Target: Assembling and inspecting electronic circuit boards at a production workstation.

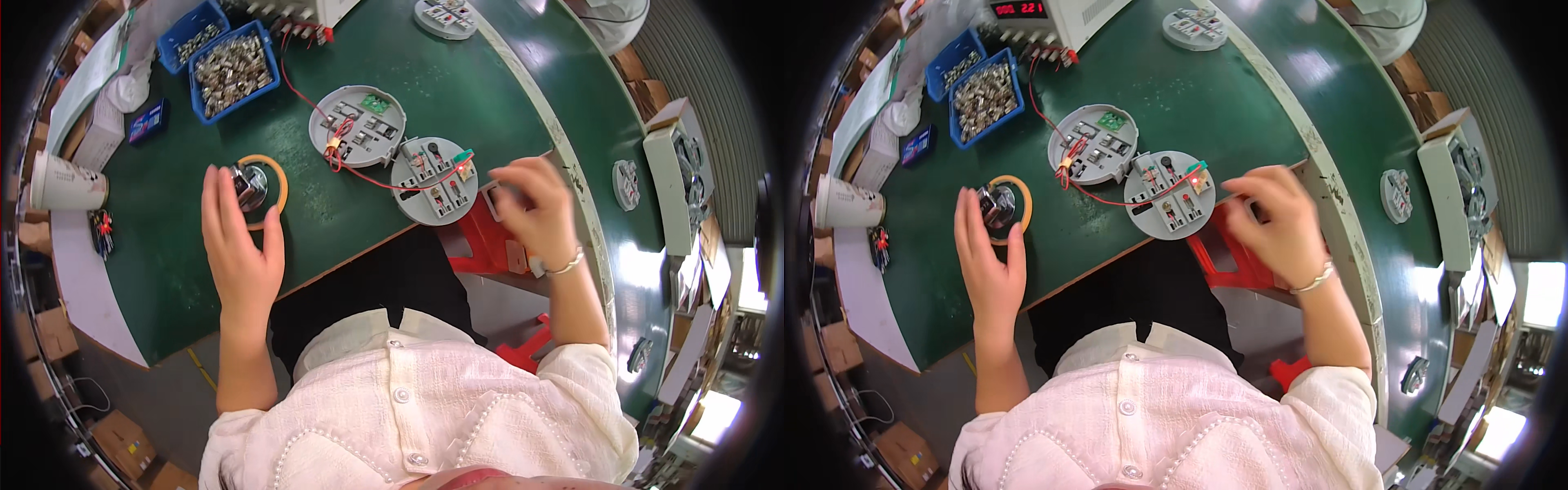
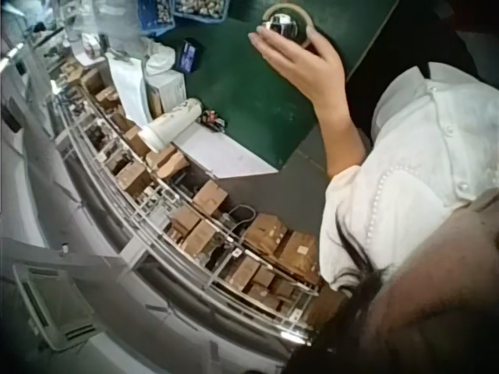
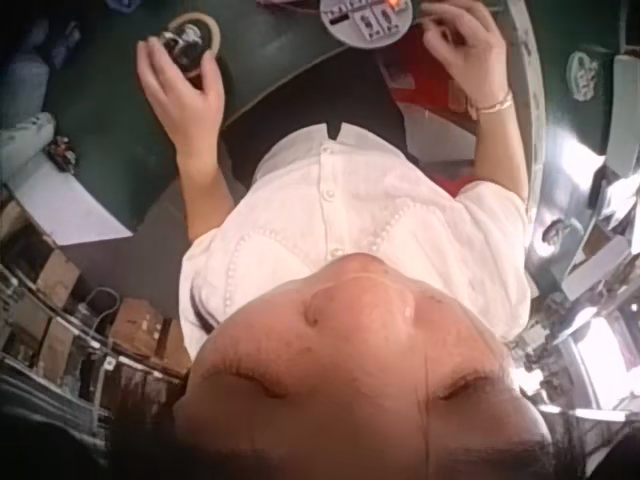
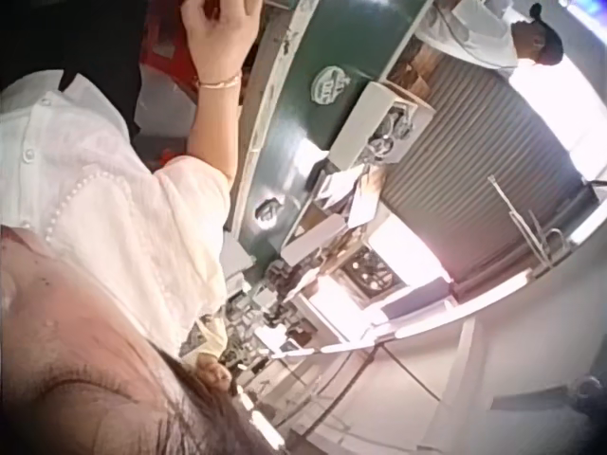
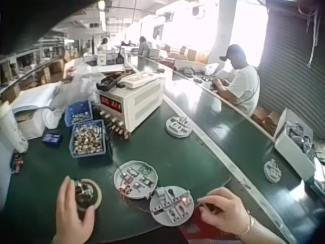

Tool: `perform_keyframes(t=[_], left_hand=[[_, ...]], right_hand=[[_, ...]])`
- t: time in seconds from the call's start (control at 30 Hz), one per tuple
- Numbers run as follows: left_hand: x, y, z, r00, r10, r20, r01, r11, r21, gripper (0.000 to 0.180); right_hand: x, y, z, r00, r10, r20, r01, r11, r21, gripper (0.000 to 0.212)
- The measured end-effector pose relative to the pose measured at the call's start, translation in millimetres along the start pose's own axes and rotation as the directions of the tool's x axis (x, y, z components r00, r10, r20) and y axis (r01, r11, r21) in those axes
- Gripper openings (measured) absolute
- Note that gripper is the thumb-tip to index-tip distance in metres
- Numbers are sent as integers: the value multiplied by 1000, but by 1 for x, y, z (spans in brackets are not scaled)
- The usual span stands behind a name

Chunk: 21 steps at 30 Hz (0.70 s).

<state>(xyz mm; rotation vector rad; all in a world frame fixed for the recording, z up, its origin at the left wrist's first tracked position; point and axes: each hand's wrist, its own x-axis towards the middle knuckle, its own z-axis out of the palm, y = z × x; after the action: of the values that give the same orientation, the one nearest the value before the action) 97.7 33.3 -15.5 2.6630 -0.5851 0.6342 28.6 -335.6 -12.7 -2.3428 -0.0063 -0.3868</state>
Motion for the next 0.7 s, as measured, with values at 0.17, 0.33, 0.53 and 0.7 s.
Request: perform_keyframes(t=[0.17, 0.33, 0.53, 0.7], left_hand=[[-25, 7, -14, 992, 28, -119, -35, 998, -55, 70], [-41, 14, -14, 990, 58, -131, -77, 986, -148, 66], [-39, 22, -10, 981, 95, -167, -127, 974, -190, 64], [-37, 36, -10, 977, 144, -158, -184, 944, -273, 58]], right_hand=[[15, 3, 17, 978, -203, 41, 206, 976, -71, 23], [31, 0, 10, 929, -329, 172, 356, 921, -161, 21], [30, 5, 21, 925, -372, 77, 377, 923, -78, 16], [22, 3, 35, 999, -26, -32, 30, 990, 138, 16]])
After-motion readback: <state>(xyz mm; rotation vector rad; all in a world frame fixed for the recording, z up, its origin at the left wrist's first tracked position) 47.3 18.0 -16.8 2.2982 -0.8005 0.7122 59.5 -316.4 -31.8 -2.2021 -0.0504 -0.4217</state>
